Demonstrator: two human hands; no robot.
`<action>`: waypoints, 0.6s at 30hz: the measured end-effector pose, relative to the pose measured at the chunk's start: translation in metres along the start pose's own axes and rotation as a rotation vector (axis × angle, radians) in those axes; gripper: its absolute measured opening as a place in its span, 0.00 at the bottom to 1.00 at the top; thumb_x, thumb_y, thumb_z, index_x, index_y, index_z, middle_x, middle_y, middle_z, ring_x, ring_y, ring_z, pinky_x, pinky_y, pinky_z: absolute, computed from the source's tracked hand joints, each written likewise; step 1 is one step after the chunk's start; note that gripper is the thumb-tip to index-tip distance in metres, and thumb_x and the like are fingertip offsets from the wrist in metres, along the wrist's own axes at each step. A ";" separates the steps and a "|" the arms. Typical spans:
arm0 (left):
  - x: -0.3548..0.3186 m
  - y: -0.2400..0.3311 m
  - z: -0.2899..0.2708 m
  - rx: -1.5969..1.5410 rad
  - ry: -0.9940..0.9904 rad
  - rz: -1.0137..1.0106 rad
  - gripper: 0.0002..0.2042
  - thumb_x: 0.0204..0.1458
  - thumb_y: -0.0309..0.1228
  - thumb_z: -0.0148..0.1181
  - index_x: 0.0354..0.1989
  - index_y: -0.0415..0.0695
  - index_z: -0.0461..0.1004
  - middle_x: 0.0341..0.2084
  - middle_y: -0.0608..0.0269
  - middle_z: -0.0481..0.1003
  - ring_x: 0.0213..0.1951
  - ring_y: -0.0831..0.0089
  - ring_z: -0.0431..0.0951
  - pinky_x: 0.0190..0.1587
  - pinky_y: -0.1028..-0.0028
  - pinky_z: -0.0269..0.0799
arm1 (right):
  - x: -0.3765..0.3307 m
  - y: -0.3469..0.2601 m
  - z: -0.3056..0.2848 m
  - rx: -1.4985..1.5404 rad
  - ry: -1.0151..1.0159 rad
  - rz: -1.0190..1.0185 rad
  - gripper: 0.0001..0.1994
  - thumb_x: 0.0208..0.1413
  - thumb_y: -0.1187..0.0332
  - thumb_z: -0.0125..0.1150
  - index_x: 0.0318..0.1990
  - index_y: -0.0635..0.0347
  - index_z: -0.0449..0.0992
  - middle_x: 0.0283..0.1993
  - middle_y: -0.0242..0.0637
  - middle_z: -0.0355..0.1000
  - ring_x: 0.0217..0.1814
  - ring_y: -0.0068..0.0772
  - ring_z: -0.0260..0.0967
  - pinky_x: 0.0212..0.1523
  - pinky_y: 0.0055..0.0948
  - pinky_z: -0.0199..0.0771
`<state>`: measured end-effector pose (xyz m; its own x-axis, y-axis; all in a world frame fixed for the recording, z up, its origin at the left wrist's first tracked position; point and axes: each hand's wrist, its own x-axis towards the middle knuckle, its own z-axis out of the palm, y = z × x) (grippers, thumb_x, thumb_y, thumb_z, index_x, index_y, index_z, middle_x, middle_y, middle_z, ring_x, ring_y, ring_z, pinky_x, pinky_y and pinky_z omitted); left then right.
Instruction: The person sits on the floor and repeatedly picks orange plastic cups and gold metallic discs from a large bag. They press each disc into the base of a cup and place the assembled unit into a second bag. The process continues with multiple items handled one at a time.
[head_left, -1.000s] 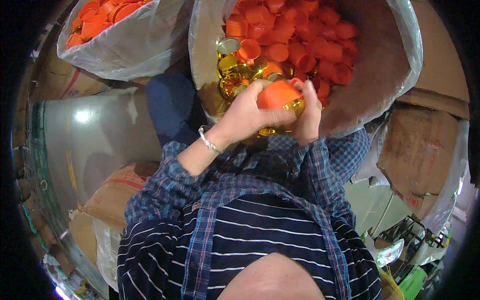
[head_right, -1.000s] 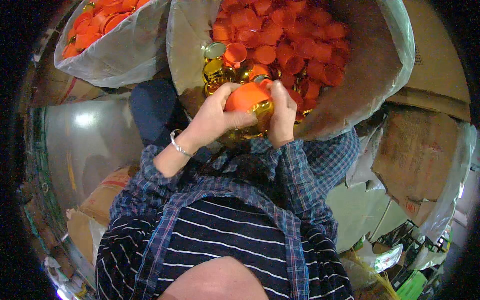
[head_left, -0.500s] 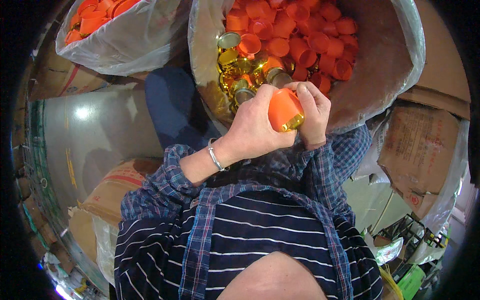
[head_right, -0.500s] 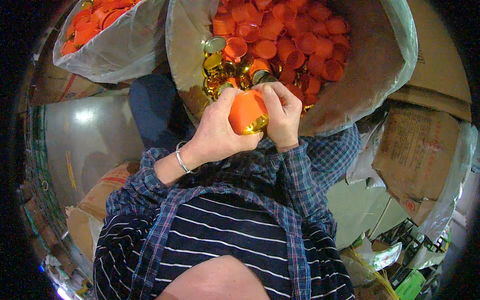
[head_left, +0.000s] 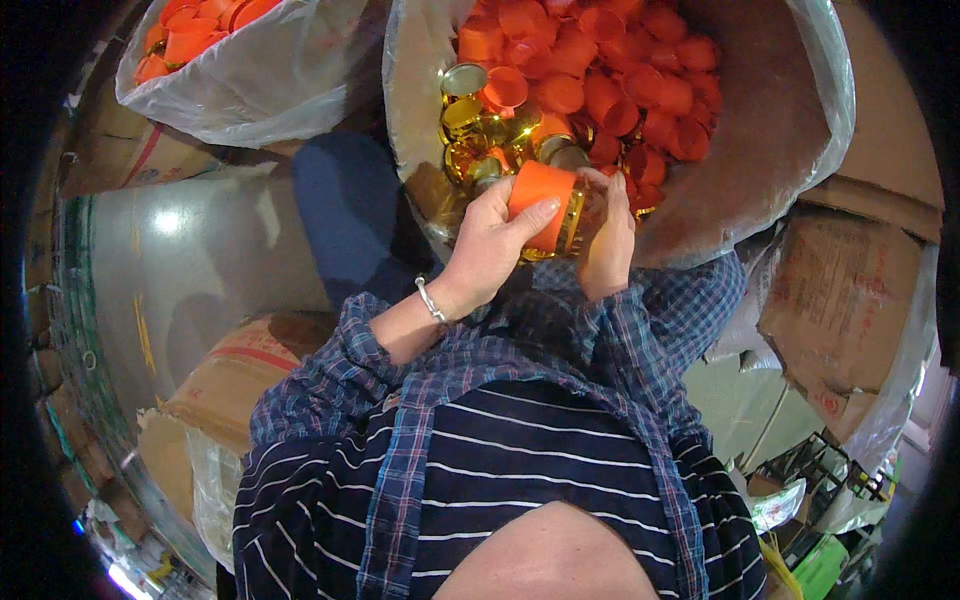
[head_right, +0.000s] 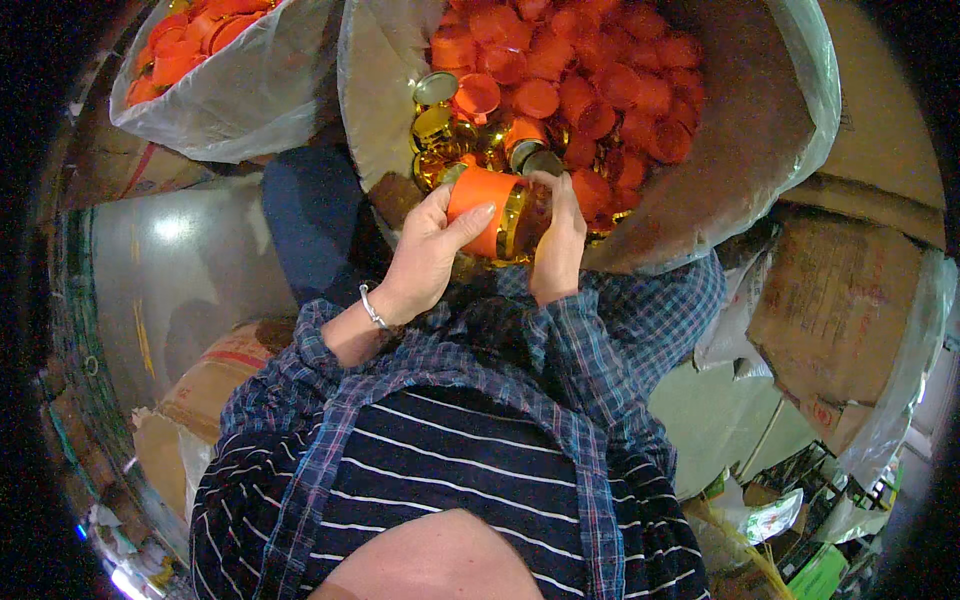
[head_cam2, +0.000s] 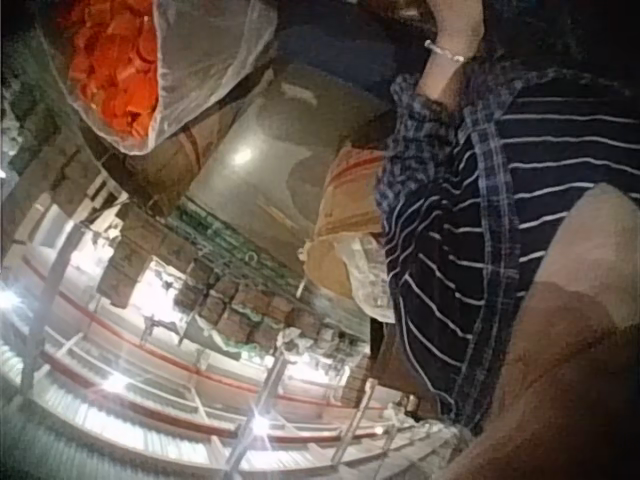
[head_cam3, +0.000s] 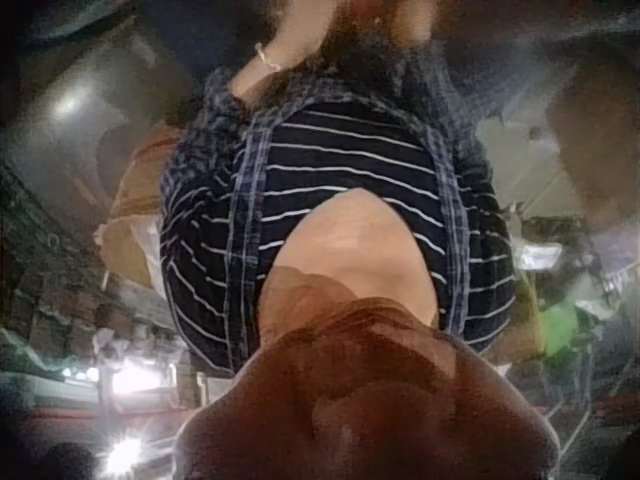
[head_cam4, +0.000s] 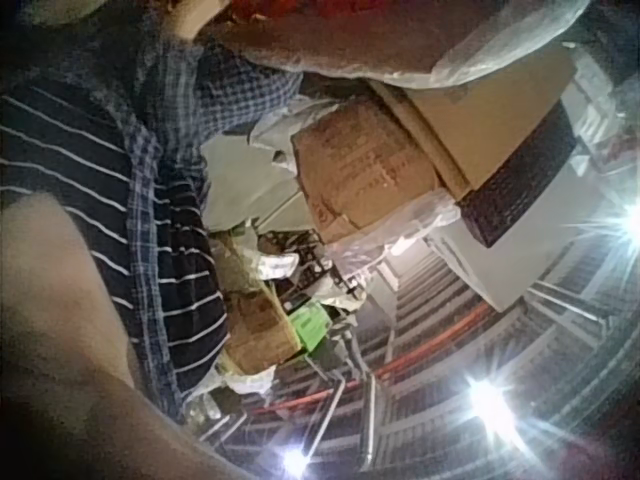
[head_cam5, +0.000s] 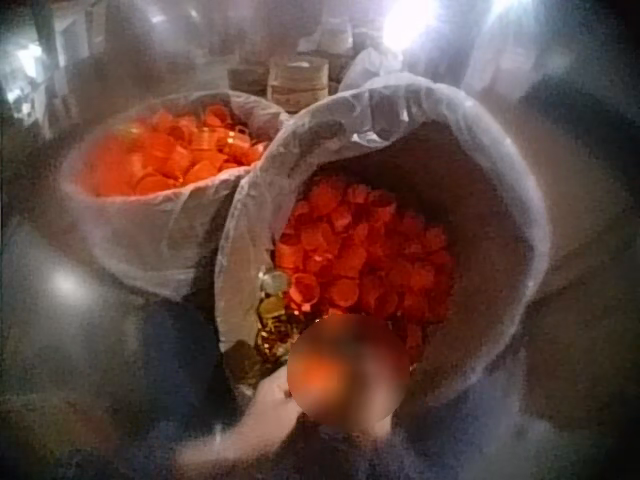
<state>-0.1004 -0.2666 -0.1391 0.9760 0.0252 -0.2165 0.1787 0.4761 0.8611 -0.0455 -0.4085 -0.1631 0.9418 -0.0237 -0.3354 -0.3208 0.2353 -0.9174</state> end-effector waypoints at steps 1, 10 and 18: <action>0.004 -0.001 0.000 -0.060 0.025 -0.011 0.16 0.62 0.31 0.57 0.54 0.36 0.70 0.46 0.64 0.75 0.47 0.78 0.74 0.53 0.75 0.70 | -0.008 0.001 -0.001 -0.137 -0.047 -0.124 0.25 0.70 0.51 0.41 0.56 0.65 0.71 0.51 0.42 0.73 0.53 0.33 0.71 0.55 0.31 0.70; -0.004 -0.019 -0.006 0.493 -0.133 0.066 0.17 0.67 0.39 0.50 0.45 0.34 0.76 0.33 0.68 0.75 0.37 0.81 0.70 0.44 0.77 0.68 | -0.014 0.014 0.013 -0.282 -0.004 -0.285 0.21 0.67 0.59 0.51 0.57 0.68 0.67 0.50 0.41 0.70 0.53 0.34 0.67 0.56 0.31 0.66; 0.004 -0.020 -0.010 0.047 0.194 -0.160 0.17 0.66 0.37 0.53 0.45 0.32 0.78 0.35 0.69 0.77 0.37 0.83 0.70 0.43 0.80 0.67 | -0.011 0.030 0.011 -0.541 -0.108 -0.426 0.24 0.63 0.62 0.57 0.60 0.68 0.64 0.57 0.48 0.66 0.60 0.41 0.63 0.61 0.35 0.63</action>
<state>-0.1012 -0.2668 -0.1617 0.8934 0.1232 -0.4321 0.3388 0.4467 0.8280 -0.0645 -0.3903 -0.1851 0.9924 0.0973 0.0751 0.1006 -0.2911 -0.9514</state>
